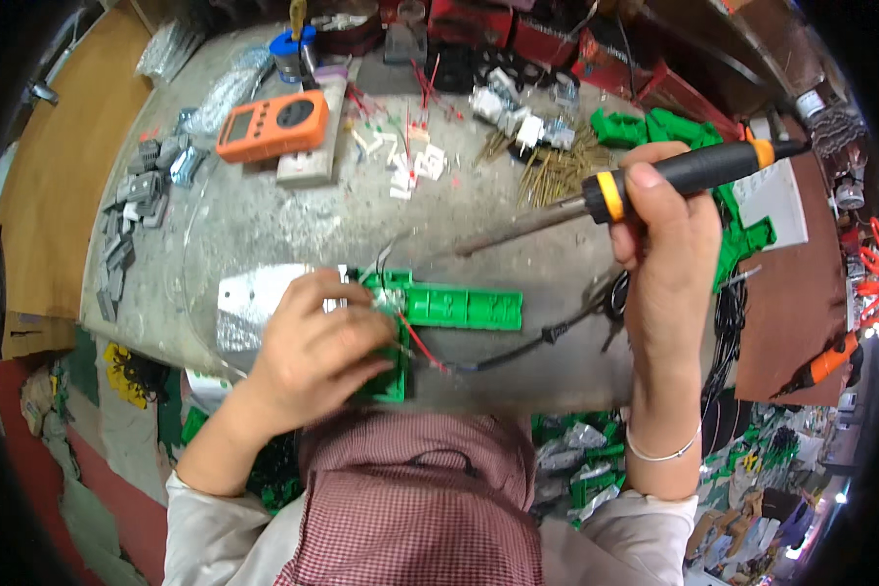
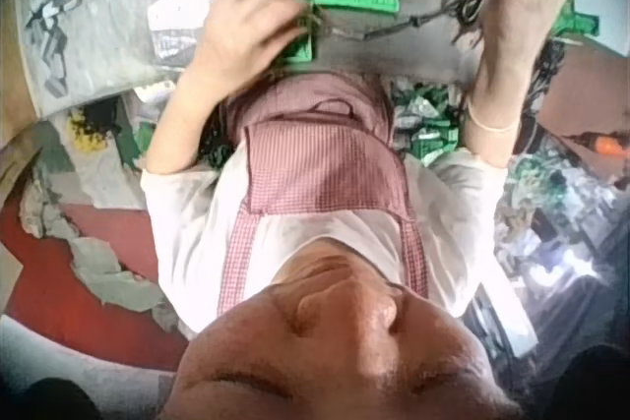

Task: The person assembles an electric heating tool by driving screws with a power screwdriver, placing electrical components into the plastic casing, soldering wire connections with a soldering iron, and fitting the wiring and power cord into the handle.

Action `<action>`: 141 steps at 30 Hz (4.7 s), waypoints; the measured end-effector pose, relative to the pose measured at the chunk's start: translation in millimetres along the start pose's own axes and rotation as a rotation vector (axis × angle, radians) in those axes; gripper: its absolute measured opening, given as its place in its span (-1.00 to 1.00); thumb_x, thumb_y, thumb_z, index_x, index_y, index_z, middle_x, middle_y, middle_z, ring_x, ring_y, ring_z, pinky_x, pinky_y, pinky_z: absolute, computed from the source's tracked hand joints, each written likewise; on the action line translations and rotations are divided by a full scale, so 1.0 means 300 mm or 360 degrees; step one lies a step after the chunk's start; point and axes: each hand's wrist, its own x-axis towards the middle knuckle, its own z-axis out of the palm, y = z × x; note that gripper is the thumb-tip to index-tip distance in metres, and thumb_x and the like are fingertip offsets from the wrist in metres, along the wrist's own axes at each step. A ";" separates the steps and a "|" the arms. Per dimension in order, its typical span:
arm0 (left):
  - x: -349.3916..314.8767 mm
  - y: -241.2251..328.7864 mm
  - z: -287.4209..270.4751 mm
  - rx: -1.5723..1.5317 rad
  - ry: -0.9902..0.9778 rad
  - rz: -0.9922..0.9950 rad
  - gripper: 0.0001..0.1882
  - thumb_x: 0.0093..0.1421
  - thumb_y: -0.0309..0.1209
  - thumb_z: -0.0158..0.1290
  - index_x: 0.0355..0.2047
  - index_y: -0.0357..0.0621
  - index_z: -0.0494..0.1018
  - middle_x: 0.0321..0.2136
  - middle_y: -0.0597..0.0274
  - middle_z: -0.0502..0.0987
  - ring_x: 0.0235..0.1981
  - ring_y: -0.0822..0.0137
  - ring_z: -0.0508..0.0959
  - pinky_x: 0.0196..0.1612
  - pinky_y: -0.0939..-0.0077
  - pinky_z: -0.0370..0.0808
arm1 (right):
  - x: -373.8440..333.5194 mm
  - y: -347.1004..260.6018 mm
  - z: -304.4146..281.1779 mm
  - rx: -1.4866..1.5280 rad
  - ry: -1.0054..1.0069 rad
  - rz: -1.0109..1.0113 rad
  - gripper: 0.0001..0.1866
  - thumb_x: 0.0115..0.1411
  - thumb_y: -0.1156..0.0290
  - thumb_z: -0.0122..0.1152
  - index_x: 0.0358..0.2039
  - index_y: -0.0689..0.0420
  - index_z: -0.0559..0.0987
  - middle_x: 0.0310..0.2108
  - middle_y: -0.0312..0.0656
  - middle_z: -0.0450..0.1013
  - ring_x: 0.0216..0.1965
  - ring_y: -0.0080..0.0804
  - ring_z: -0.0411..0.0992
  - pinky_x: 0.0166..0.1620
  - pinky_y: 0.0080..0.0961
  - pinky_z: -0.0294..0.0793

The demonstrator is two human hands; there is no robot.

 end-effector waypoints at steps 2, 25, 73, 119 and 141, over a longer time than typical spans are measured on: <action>-0.003 -0.001 0.023 0.0158 -0.0019 0.0170 -0.73 -0.17 -0.44 0.23 -0.37 -0.06 0.53 -0.33 0.29 0.55 -0.19 0.20 0.53 0.00 0.13 0.43 | 0.064 0.034 0.044 0.0032 -0.0004 -0.0081 -0.77 0.26 0.25 0.13 -0.27 0.16 0.46 -0.57 -0.40 0.33 -0.60 -0.74 0.23 -0.54 -0.76 0.14; -0.014 -0.054 0.059 -0.0198 0.0264 -0.0166 -0.77 -0.18 -0.59 0.23 -0.42 -0.17 0.55 -0.48 0.22 0.55 -0.36 0.15 0.54 -0.29 0.35 0.45 | -0.140 0.183 0.033 -0.0883 -0.1103 -0.0212 -0.74 -0.08 0.56 0.25 -0.29 0.13 0.59 -0.40 -0.25 0.46 -0.33 -0.34 0.42 -0.25 -0.46 0.43; 0.050 -0.066 0.057 -0.0314 0.0215 -0.0933 -0.92 0.12 -0.52 0.14 -0.35 -0.24 0.53 -0.47 0.13 0.56 -0.42 0.10 0.53 -0.26 0.31 0.41 | 0.103 0.270 0.331 -0.0815 -0.1114 -0.0624 -0.91 0.10 0.50 0.22 -0.39 0.24 0.51 -0.38 -0.12 0.49 -0.39 -0.25 0.51 -0.32 -0.41 0.49; 0.027 -0.084 0.053 -0.0338 0.0031 -0.0637 -0.76 -0.01 -0.49 0.26 -0.28 -0.23 0.55 -0.46 0.14 0.56 -0.38 0.17 0.56 -0.25 0.37 0.46 | 0.194 0.286 0.350 -0.0831 -0.1175 -0.0397 -0.86 0.01 0.45 0.25 -0.43 0.27 0.60 -0.44 0.02 0.51 -0.42 -0.14 0.51 -0.29 -0.33 0.52; -0.024 0.080 0.010 -0.0159 -0.0005 -0.0334 -0.32 -0.19 -0.28 0.36 -0.02 -0.25 0.47 -0.09 0.08 0.53 -0.05 0.02 0.50 -0.01 0.20 0.42 | -0.269 0.045 0.020 -0.0652 -0.1150 -0.0020 -0.83 -0.02 0.57 0.36 -0.37 0.19 0.58 -0.47 -0.21 0.47 -0.49 -0.35 0.46 -0.41 -0.48 0.44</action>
